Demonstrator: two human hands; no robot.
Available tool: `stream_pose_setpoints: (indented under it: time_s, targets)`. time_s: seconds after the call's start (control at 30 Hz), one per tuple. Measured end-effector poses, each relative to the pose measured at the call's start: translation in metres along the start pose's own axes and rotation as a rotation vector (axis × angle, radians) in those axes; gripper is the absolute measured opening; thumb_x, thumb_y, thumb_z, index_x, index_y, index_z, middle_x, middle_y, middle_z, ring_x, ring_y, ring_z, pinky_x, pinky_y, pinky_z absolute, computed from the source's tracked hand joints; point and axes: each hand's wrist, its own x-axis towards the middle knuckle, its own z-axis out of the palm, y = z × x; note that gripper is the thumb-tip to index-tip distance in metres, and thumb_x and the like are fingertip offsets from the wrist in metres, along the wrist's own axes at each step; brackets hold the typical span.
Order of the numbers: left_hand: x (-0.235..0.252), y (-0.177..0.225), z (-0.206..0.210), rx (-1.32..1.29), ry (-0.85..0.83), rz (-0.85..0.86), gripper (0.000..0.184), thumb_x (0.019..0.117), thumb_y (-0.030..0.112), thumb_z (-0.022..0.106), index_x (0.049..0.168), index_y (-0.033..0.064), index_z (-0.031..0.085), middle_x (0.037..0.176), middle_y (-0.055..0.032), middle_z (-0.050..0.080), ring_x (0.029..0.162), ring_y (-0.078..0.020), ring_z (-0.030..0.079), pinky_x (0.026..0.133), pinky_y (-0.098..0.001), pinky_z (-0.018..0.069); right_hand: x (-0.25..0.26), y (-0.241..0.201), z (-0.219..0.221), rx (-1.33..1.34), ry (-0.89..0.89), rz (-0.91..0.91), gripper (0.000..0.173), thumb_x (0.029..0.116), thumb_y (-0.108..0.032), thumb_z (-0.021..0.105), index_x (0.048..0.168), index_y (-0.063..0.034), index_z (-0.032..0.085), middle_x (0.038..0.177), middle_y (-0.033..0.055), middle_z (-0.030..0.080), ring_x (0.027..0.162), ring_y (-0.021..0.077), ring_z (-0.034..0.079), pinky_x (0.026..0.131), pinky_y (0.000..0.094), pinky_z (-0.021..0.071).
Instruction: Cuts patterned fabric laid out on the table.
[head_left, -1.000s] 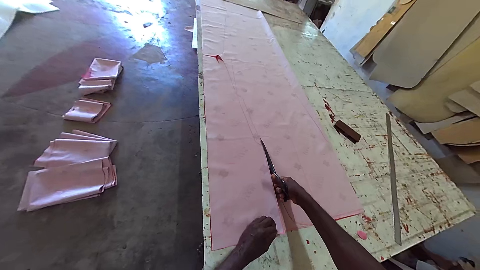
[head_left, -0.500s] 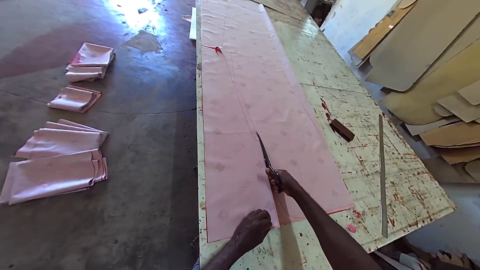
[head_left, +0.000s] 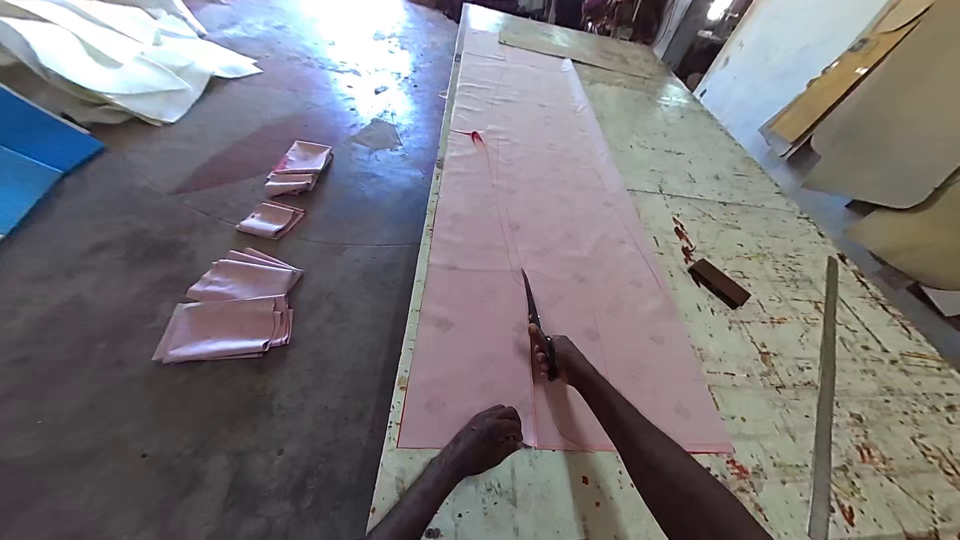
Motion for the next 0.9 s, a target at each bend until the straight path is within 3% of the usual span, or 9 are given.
stream_pose_setpoints:
  time_s: [0.3,0.53,0.67,0.73,0.8,0.83,0.9]
  targets:
    - [0.002,0.007,0.003,-0.065,0.041,-0.097,0.019,0.0976,0.024,0.066,0.092,0.0075,0.073,0.107,-0.0062,0.067,0.102,-0.0159,0.063,0.094,-0.0339,0.0524,0.01,0.0,-0.005,0.067,-0.014,0.022,0.049,0.0937,-0.055,0.069,0.09,-0.0078,0.056,0.06,0.0003,0.049,0.044,0.0121,0.049,0.043,0.0305,0.0481]
    - [-0.002,0.014,0.003,-0.149,0.124,-0.159,0.021,0.0998,0.027,0.065,0.096,0.0078,0.073,0.104,-0.0044,0.068,0.093,-0.0108,0.065,0.085,-0.029,0.0557,0.011,0.005,-0.011,0.134,-0.065,0.023,0.046,0.0949,-0.052,0.068,0.093,-0.0069,0.058,0.06,0.0,0.05,0.044,0.0114,0.049,0.043,0.0296,0.0492]
    - [-0.018,0.029,-0.003,-0.205,0.488,-0.176,0.014,0.099,0.019,0.066,0.099,0.0082,0.074,0.102,-0.002,0.072,0.091,-0.0125,0.07,0.084,-0.032,0.0612,-0.026,0.025,-0.024,0.298,-0.263,0.029,0.051,0.0988,-0.061,0.055,0.093,-0.0099,0.057,0.062,-0.0014,0.049,0.046,0.0086,0.05,0.043,0.0246,0.0485]
    - [-0.029,0.04,-0.009,-0.271,0.778,-0.326,0.012,0.0982,0.012,0.064,0.101,0.0047,0.073,0.098,-0.0036,0.073,0.086,-0.0151,0.07,0.08,-0.0349,0.0616,-0.057,0.053,-0.041,0.338,-0.388,-0.004,0.054,0.1004,-0.063,0.049,0.095,-0.0105,0.057,0.064,-0.001,0.05,0.048,0.0086,0.05,0.045,0.0239,0.0494]
    - [-0.038,0.042,-0.013,-0.282,1.152,-0.529,0.015,0.0976,0.01,0.066,0.108,-0.0015,0.067,0.095,-0.0105,0.07,0.08,-0.0186,0.068,0.074,-0.0383,0.0589,-0.094,0.084,-0.062,0.35,-0.444,-0.021,0.053,0.1009,-0.061,0.05,0.096,-0.0091,0.057,0.064,-0.0007,0.05,0.049,0.0094,0.052,0.048,0.0248,0.0512]
    - [-0.041,0.04,-0.015,-0.21,1.281,-0.603,0.028,0.0965,0.013,0.069,0.12,-0.0008,0.061,0.106,-0.0126,0.068,0.088,-0.0196,0.068,0.078,-0.0396,0.0591,-0.111,0.098,-0.072,0.341,-0.447,-0.027,0.053,0.0984,-0.062,0.055,0.096,-0.0088,0.057,0.064,-0.0008,0.051,0.049,0.0099,0.052,0.048,0.0253,0.0522]
    - [-0.042,0.044,-0.017,-0.009,1.254,-0.629,0.062,0.0939,0.022,0.073,0.144,0.0,0.044,0.139,-0.0187,0.055,0.123,-0.0282,0.057,0.101,-0.0471,0.0505,-0.141,0.121,-0.09,0.305,-0.42,-0.024,0.058,0.0903,-0.066,0.065,0.096,-0.0097,0.057,0.064,-0.0018,0.051,0.048,0.0102,0.053,0.048,0.0266,0.0525]
